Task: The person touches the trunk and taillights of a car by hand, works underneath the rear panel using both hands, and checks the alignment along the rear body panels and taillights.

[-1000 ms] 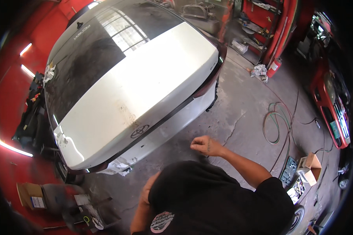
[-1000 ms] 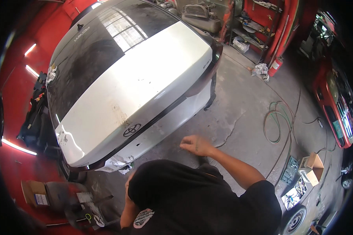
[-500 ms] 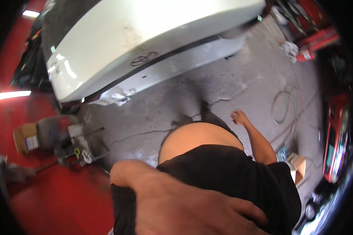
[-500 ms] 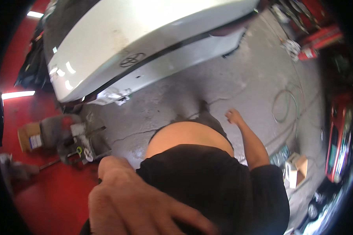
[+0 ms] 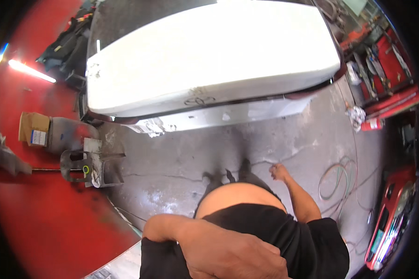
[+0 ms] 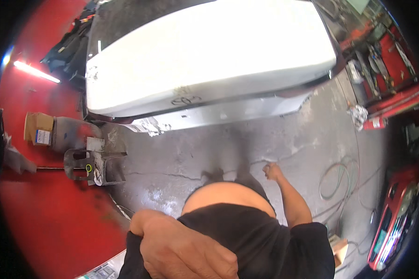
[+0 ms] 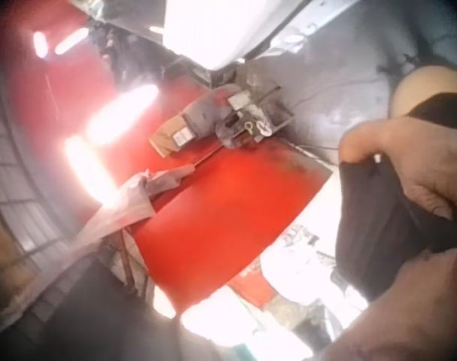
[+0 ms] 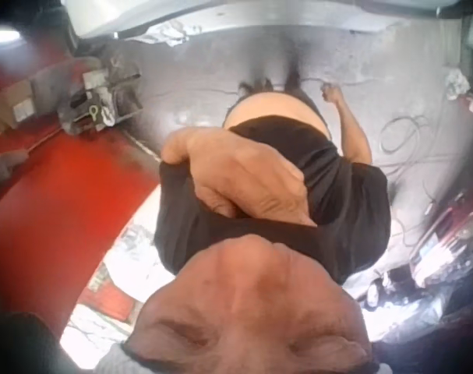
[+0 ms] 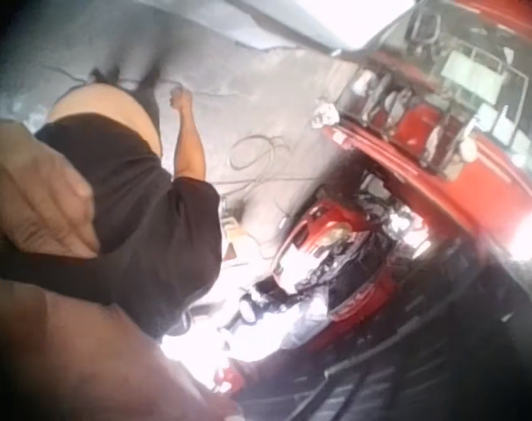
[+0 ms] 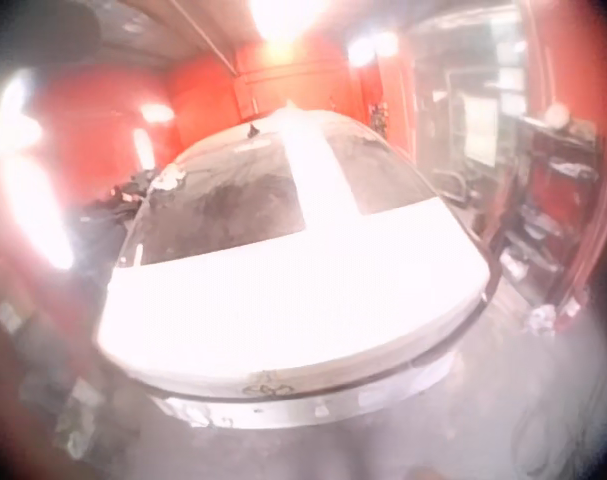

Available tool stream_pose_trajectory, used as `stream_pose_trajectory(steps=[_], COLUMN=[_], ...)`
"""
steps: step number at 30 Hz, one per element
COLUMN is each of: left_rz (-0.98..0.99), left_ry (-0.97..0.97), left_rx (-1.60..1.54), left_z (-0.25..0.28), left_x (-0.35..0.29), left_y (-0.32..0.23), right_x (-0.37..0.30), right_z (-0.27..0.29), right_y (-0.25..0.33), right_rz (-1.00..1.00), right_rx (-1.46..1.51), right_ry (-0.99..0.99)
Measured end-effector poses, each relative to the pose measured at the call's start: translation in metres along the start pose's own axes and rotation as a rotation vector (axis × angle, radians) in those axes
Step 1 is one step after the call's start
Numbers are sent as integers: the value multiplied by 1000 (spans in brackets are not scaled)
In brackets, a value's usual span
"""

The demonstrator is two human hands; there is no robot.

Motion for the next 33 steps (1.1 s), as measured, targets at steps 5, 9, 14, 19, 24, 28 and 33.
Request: stream_pose_trajectory(steps=[5, 9, 14, 19, 24, 28, 33], left_rz=[106, 46, -203, -415, -499, -513, 92], left_ry=[79, -39, -260, -260, -175, -146, -401], left_rx=[138, 339, 634, 752, 810, 872, 947], left_z=[-1, -6, -30, -55, -88, -100, -51], left_x=[-10, -20, -37, -68, -112, -153, -224], left_y=[-19, -40, -96, -139, -200, -220, -210], right_x=[47, 39, 30, 12, -10, -43, -46], right_z=[-10, -13, -52, -95, -142, -178, -227], right_y=[-5, 40, 85, 86, 106, 160, 223], right_rz=[575, 133, 54, -5, 37, 130, 415], right_rx=[-582, -294, -292, -345, -343, -545, -501], right_ry=[227, 148, 168, 199, 228, 235, 288])
Point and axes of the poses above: each hand's wrist, its own x-axis towards the middle knuckle, its own z-axis out of the back of the hand, y = z × x, the point moved 5 cm from there along x, towards the middle knuckle
